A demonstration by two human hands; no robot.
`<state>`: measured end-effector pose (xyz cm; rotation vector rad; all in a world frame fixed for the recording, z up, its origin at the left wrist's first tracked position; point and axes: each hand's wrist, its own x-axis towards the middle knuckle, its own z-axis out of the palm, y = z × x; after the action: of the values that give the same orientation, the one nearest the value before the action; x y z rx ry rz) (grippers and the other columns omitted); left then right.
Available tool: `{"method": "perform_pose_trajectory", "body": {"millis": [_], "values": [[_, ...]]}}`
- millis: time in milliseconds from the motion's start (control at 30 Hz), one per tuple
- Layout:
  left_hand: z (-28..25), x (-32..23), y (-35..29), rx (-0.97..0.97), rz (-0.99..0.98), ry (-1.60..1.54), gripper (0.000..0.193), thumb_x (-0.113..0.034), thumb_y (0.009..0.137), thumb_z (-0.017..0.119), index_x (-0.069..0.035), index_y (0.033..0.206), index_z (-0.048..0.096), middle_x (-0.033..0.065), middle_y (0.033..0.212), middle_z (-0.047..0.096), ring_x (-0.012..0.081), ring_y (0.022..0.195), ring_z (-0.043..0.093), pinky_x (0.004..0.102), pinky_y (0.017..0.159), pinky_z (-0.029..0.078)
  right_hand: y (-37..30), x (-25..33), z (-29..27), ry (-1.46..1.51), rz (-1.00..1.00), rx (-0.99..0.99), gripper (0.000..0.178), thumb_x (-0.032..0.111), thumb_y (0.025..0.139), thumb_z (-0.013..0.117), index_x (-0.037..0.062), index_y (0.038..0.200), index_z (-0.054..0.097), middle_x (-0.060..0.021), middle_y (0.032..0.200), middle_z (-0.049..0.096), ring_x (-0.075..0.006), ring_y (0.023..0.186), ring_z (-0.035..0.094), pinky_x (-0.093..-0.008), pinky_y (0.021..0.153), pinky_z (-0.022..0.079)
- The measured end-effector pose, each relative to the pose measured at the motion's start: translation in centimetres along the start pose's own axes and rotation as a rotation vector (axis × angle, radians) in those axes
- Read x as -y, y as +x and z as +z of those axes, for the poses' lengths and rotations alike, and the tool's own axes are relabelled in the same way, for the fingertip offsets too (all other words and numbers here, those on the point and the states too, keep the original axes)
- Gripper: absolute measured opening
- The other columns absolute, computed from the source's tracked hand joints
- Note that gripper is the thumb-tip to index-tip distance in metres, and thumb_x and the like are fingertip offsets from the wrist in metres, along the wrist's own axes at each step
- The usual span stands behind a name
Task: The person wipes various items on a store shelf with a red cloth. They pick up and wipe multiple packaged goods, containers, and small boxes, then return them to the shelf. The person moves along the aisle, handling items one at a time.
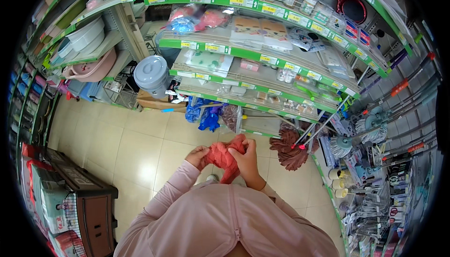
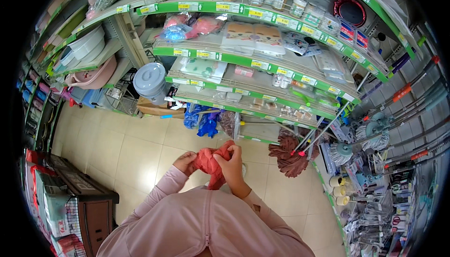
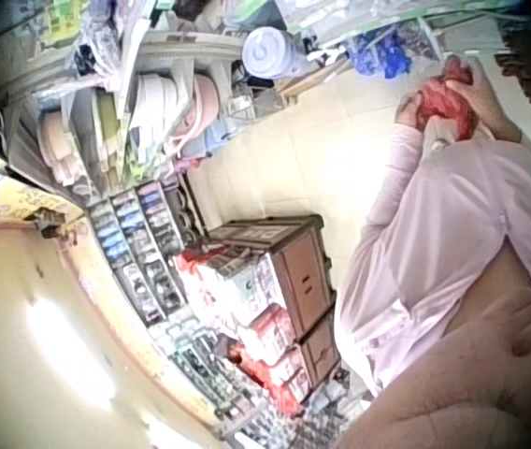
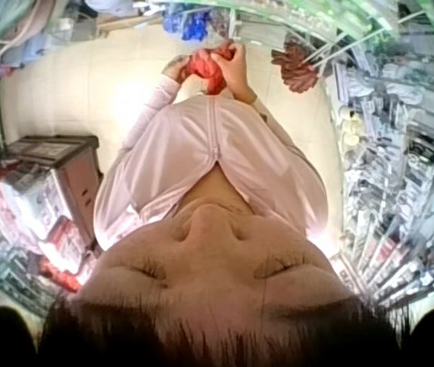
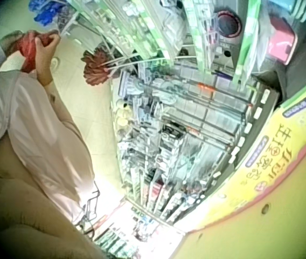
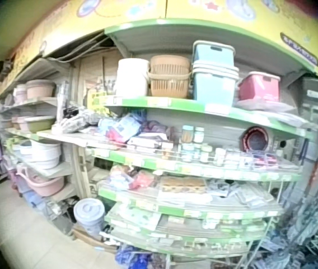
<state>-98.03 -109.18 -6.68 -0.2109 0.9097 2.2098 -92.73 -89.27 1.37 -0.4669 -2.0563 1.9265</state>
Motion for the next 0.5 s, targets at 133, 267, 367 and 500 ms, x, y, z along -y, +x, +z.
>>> {"method": "perform_pose_trajectory", "body": {"millis": [133, 267, 367, 500], "values": [[2.2, -2.9, -1.5, 0.065, -0.12, 0.152, 0.03, -0.027, 0.095, 0.057, -0.001, 0.111, 0.058, 0.0117, 0.11, 0.064, 0.0263, 0.105, 0.062, 0.0447, 0.098, 0.047, 0.6, 0.3, 0.2, 0.094, -0.042, 0.022, 0.04, 0.007, 0.077, 0.073, 0.0052, 0.102, 0.043, -0.0063, 0.096, 0.047, -0.0159, 0.088, 0.049, -0.0287, 0.08, 0.043], [3.0, -0.7, -2.6, 0.17, -0.409, 0.03, 0.057, -0.049, 0.091, 0.058, -0.005, 0.127, 0.053, 0.0078, 0.126, 0.059, 0.0228, 0.122, 0.052, 0.041, 0.107, 0.036, 0.1, 1.7, 1.6, 0.127, -0.1, 0.083, 0.037, 0.005, 0.079, 0.071, 0.0046, 0.103, 0.043, -0.0071, 0.098, 0.047, -0.0158, 0.09, 0.049, -0.0288, 0.082, 0.043], [4.7, -0.7, -3.2, 0.201, -0.227, 0.036, 0.05, -0.039, 0.091, 0.062, -0.005, 0.126, 0.052, 0.0085, 0.123, 0.061, 0.0238, 0.114, 0.057, 0.0434, 0.102, 0.042, -0.2, 1.3, 1.9, 0.115, -0.138, 0.078, 0.037, 0.005, 0.08, 0.071, 0.0041, 0.104, 0.043, -0.0073, 0.099, 0.048, -0.0158, 0.091, 0.05, -0.029, 0.082, 0.043], [1.6, -1.6, -2.7, 0.103, -0.052, 0.013, 0.03, -0.025, 0.092, 0.062, -0.006, 0.114, 0.055, 0.0097, 0.117, 0.063, 0.0256, 0.107, 0.061, 0.044, 0.094, 0.048, -0.4, 0.6, 1.0, 0.035, -0.135, 0.032, 0.038, 0.006, 0.079, 0.071, 0.0034, 0.107, 0.045, -0.0083, 0.1, 0.049, -0.0168, 0.092, 0.05, -0.0299, 0.082, 0.044]]}}
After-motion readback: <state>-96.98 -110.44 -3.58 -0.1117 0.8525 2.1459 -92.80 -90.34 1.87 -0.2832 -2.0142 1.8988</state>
